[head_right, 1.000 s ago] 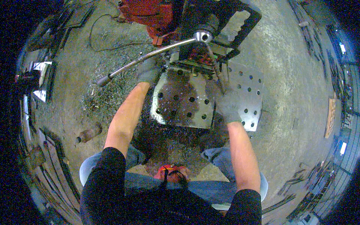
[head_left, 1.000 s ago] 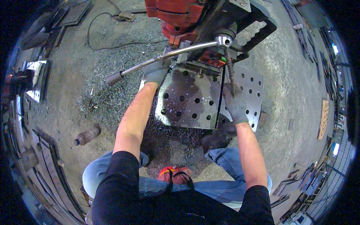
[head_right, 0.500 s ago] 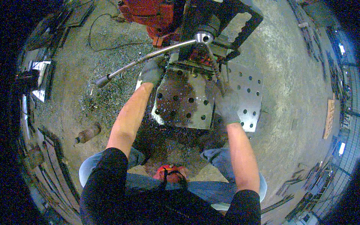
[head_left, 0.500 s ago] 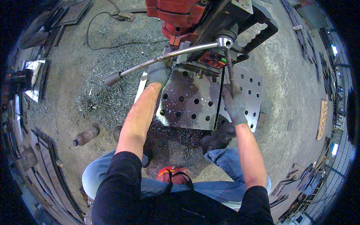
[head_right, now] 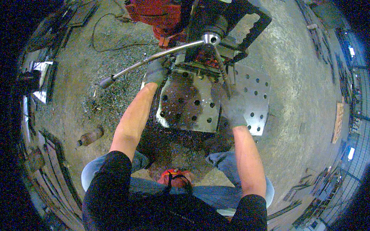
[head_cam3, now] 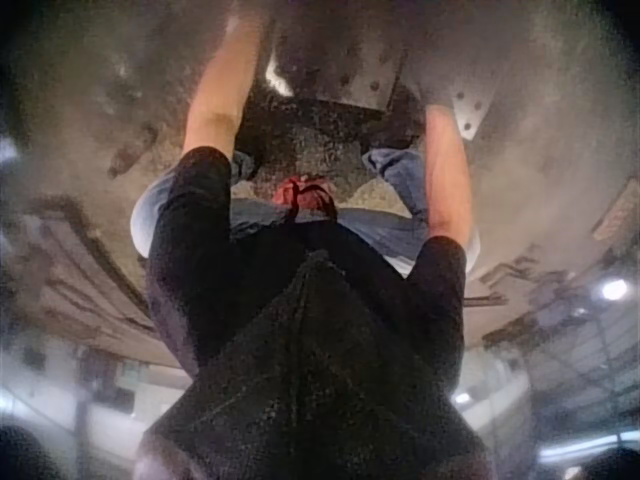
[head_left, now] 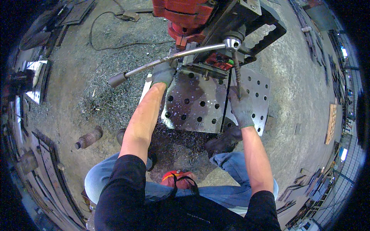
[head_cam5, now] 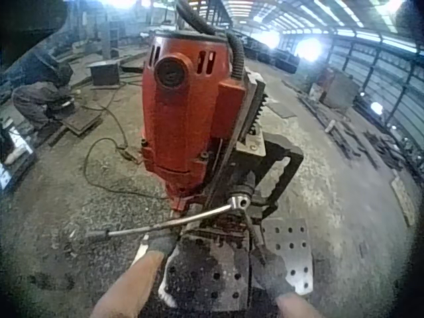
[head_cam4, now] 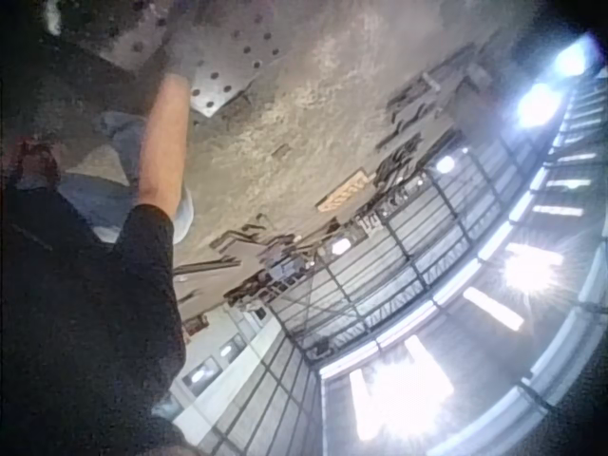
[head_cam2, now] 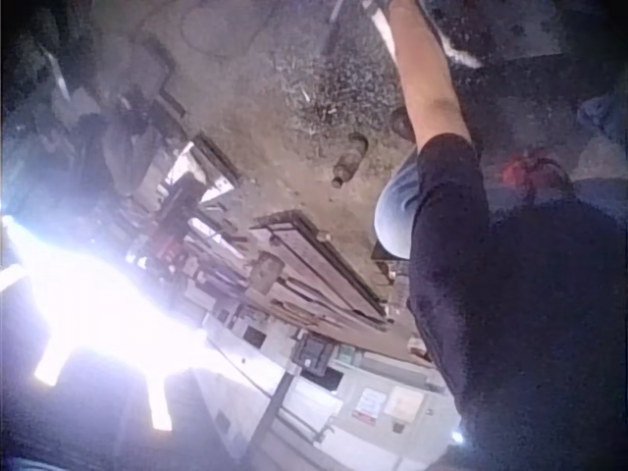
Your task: The person sits on the floor and operates a drill press to drill holes into a metal plate. They repeatedly pour liquid from a plastic bottle onto the drilling area, likely as a coolant or lubricant, and adjust the metal plate between drilling cycles.
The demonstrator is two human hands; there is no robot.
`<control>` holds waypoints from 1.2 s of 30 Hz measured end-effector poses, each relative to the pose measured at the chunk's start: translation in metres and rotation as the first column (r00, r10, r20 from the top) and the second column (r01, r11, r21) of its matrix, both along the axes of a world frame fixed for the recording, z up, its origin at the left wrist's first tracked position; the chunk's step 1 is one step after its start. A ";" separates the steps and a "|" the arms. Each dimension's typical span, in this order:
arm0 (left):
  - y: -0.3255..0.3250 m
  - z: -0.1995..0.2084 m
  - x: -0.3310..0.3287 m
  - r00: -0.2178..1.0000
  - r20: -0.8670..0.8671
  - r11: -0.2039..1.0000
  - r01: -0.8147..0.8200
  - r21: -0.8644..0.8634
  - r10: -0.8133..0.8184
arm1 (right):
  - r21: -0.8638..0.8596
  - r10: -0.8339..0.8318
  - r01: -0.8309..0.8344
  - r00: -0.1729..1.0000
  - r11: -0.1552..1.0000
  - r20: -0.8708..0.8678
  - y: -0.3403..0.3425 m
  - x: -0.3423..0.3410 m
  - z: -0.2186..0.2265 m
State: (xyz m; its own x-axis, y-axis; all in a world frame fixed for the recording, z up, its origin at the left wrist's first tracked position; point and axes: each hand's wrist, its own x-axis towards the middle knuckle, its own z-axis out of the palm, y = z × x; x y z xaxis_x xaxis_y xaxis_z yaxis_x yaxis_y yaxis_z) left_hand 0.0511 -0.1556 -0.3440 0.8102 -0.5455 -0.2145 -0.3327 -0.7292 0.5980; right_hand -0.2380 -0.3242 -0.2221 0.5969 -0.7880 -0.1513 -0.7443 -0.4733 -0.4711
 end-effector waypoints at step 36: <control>0.031 0.047 -0.019 0.997 0.040 0.994 -0.059 -0.094 0.063 | 0.163 -0.059 0.061 0.998 0.985 -0.020 0.003 0.011 -0.008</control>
